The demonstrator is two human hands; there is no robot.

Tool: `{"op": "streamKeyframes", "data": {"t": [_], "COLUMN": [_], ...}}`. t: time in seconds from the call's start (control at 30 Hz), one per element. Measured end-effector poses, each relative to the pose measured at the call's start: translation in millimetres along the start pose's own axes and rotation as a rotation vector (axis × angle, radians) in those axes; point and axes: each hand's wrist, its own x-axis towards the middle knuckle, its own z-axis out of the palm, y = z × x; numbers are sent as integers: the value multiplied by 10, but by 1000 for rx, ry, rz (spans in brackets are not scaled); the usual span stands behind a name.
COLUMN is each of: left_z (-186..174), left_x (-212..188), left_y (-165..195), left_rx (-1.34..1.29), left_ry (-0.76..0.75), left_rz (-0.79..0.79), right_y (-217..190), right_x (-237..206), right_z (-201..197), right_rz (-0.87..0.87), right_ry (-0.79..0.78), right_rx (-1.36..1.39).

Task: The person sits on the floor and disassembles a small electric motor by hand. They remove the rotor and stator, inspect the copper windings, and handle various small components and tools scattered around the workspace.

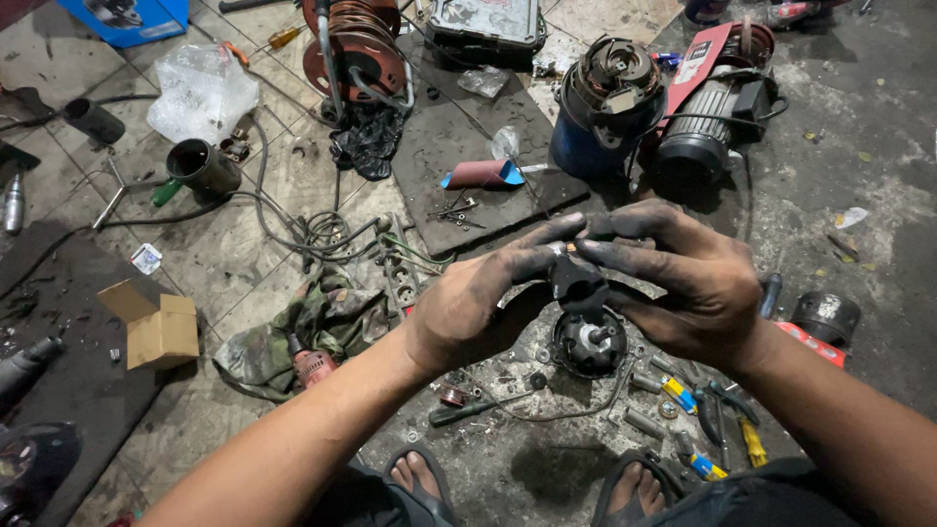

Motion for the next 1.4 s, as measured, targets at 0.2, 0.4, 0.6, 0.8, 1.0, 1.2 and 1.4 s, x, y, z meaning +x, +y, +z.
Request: {"op": "streamKeyframes", "data": {"t": [0.2, 0.4, 0.6, 0.8, 1.0, 1.2, 1.4], "left_z": [26, 62, 83, 96, 90, 39, 45], "left_x": [1, -4, -14, -1, 17, 21, 41], "left_y": [-17, -70, -55, -69, -17, 43, 52], "left_rx": [11, -30, -44, -47, -75, -123, -109], "left_ry": [9, 29, 53, 71, 77, 58, 86], "left_rz": [1, 4, -19, -14, -41, -127, -99], "right_y": [-2, 21, -8, -15, -27, -36, -73], "right_x": [-7, -16, 5, 26, 25, 71, 111], "right_z": [7, 1, -4, -2, -20, -47, -74], "right_rz": [-3, -7, 3, 4, -1, -1, -6], "right_ry": [14, 21, 26, 25, 26, -2, -8], "right_rx": [28, 30, 16, -1, 13, 37, 27]}}
